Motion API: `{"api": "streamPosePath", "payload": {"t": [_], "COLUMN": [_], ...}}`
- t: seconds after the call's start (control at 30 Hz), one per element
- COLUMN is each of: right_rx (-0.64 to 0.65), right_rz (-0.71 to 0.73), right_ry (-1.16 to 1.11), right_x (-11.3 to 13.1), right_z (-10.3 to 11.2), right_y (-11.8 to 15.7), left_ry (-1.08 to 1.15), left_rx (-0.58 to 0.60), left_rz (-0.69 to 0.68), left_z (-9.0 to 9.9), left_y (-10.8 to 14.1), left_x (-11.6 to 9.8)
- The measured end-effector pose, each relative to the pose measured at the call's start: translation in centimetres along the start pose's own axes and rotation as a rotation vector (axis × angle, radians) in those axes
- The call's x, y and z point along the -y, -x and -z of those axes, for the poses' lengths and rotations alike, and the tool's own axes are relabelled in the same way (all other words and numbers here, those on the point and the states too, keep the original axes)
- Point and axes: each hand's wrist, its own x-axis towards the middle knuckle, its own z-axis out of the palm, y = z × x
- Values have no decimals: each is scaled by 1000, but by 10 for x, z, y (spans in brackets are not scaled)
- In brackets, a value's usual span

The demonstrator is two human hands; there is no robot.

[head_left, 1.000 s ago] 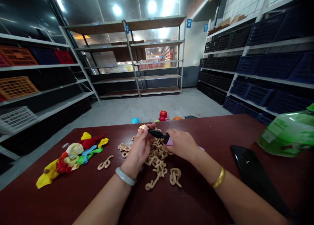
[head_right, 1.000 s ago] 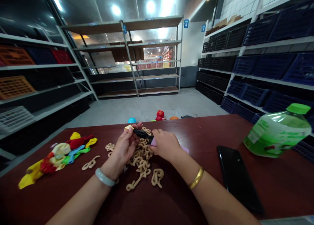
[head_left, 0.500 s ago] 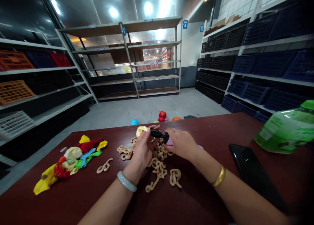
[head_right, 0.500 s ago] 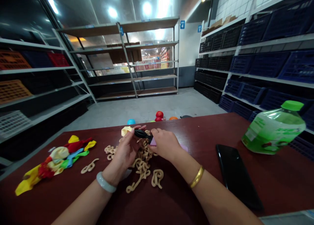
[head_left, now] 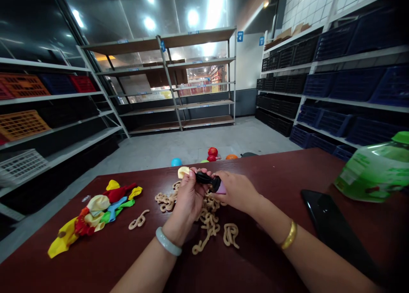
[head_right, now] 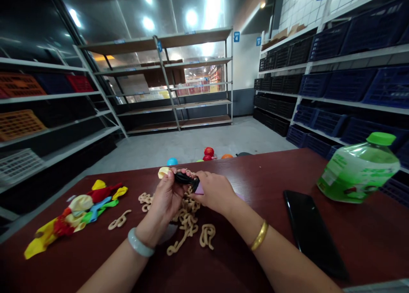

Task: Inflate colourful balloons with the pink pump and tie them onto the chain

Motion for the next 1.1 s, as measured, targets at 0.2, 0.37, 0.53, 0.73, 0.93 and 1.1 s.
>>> {"api": "streamPosePath", "payload": {"t": [0.2,0.37,0.53,0.73,0.93,1.1], "right_rx": [144,141,111,67,56,72], "right_rz": [-52,-7,-23,-59,-38,-48], "right_ry": [71,65,100,147,81,65], "right_x": [9,9,-1,-6,7,13], "right_z": [-3,-7,-9,-5,-2,-3], "right_y": [1,1,1,-1,1,0], "left_ry": [62,97,83,25,-6,-15], "left_rx": [-157,-194,-201,-190,-169,-190], "left_rz": [-193,-307,-372,-192,-138,-226], "left_z": [26,48,46,21,4,4], "left_y": [-22,-35,-34,-20,-7,-11], "left_x": [-27,-68,-68,-28,-6,-13]}}
